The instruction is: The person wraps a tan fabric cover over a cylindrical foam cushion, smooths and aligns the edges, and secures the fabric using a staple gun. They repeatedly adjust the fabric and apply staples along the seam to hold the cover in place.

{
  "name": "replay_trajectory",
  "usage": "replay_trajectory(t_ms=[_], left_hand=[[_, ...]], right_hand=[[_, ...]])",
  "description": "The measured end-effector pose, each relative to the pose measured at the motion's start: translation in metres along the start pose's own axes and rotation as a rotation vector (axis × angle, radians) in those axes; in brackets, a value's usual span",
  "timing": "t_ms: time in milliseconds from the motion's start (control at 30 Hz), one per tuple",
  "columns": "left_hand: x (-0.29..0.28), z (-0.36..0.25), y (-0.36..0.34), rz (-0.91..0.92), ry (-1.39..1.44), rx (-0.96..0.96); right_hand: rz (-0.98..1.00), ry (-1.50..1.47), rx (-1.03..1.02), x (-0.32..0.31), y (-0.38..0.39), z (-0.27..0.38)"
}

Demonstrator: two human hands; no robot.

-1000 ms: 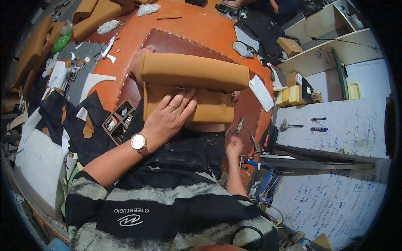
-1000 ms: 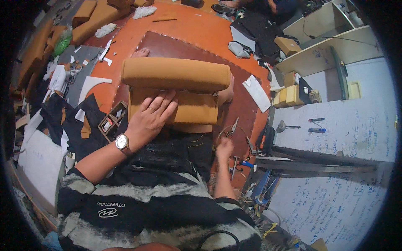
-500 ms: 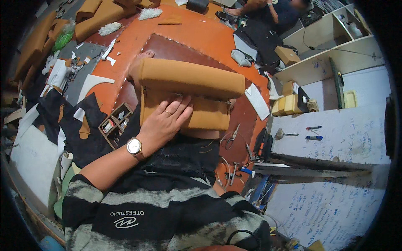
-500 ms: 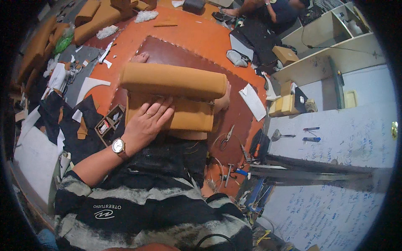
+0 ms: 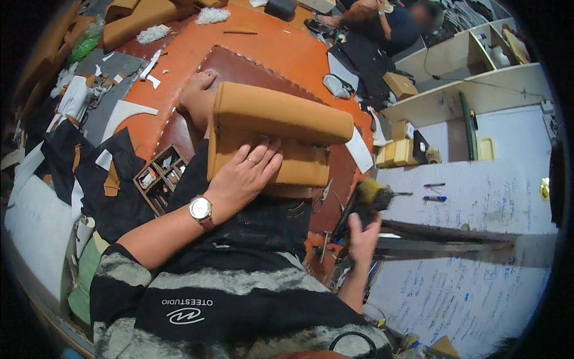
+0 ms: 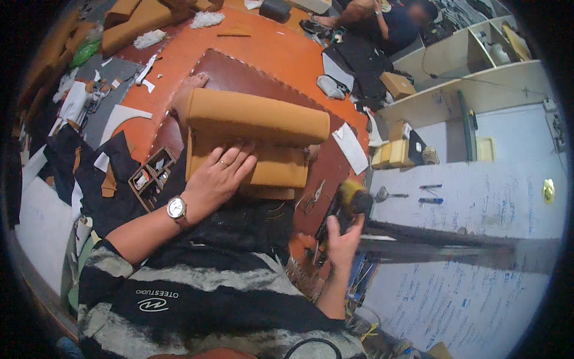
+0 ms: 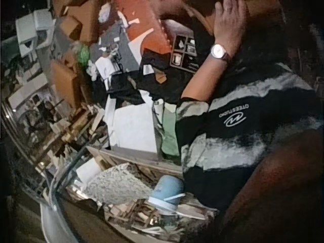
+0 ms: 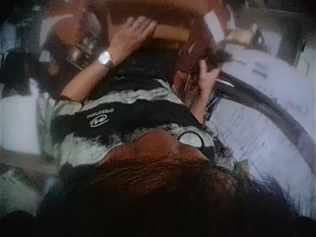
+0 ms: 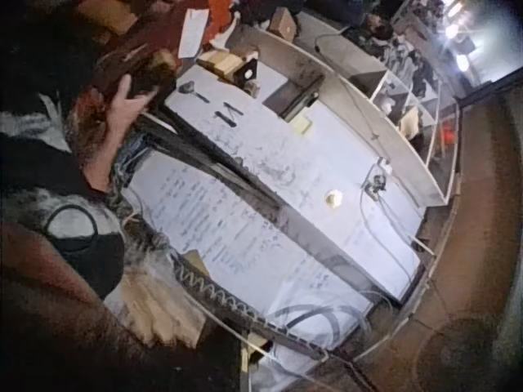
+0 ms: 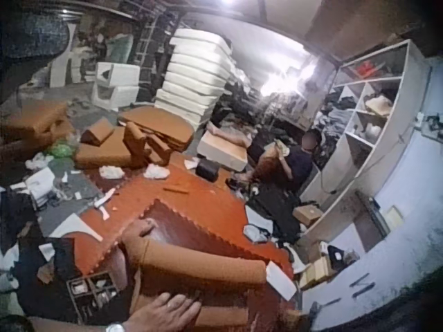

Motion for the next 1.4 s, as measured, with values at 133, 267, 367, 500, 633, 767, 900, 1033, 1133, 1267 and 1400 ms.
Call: replay_trajectory(t_ms=[133, 267, 367, 500, 633, 767, 900, 1033, 1133, 1267, 1400], left_hand=[[0.001, -0.002, -0.003, -0.036, 0.023, 0.020], [0.003, 0.001, 0.005, -0.050, 0.015, 0.018], [0.003, 0.001, 0.008, -0.026, 0.024, 0.008], [0.005, 0.000, 0.011, -0.007, 0.032, 0.021], [0.002, -0.002, 0.011, -0.022, 0.025, 0.019], [0.004, -0.002, 0.010, 0.002, 0.018, 0.013], [0.003, -0.002, 0.010, 0.001, -0.010, 0.017], [0.003, -0.004, 0.009, 0.015, -0.030, 0.043], [0.004, -0.004, 0.007, 0.033, -0.041, 0.041], [0.005, -0.002, 0.006, 0.025, -0.020, 0.033], [0.002, -0.003, 0.006, 0.025, -0.005, 0.023]], right_hand=[[0.444, -0.516, 0.286, 0.018, -0.011, 0.087], [0.656, -0.523, 0.370, 0.094, -0.016, 0.135], [0.679, -0.498, 0.428, 0.124, -0.019, 0.136], [0.685, -0.439, 0.394, 0.135, -0.020, 0.141], [0.681, -0.382, 0.325, 0.139, -0.021, 0.143], [0.688, -0.292, 0.307, 0.142, -0.020, 0.135], [0.689, -0.270, 0.305, 0.148, -0.018, 0.135], [0.654, -0.334, 0.318, 0.146, -0.019, 0.134], [0.643, -0.388, 0.316, 0.148, -0.021, 0.132], [0.665, -0.390, 0.259, 0.144, -0.023, 0.133], [0.605, -0.394, 0.311, 0.131, -0.018, 0.139]])
Point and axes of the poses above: each hand's wrist, its own y-axis away from the middle knuckle, its own x-axis out of the palm, z = x × y, the point moved 9 cm from there along -y, towards the middle knuckle, and after that the axes turned 3 degrees about y, right-handed, at the moved point
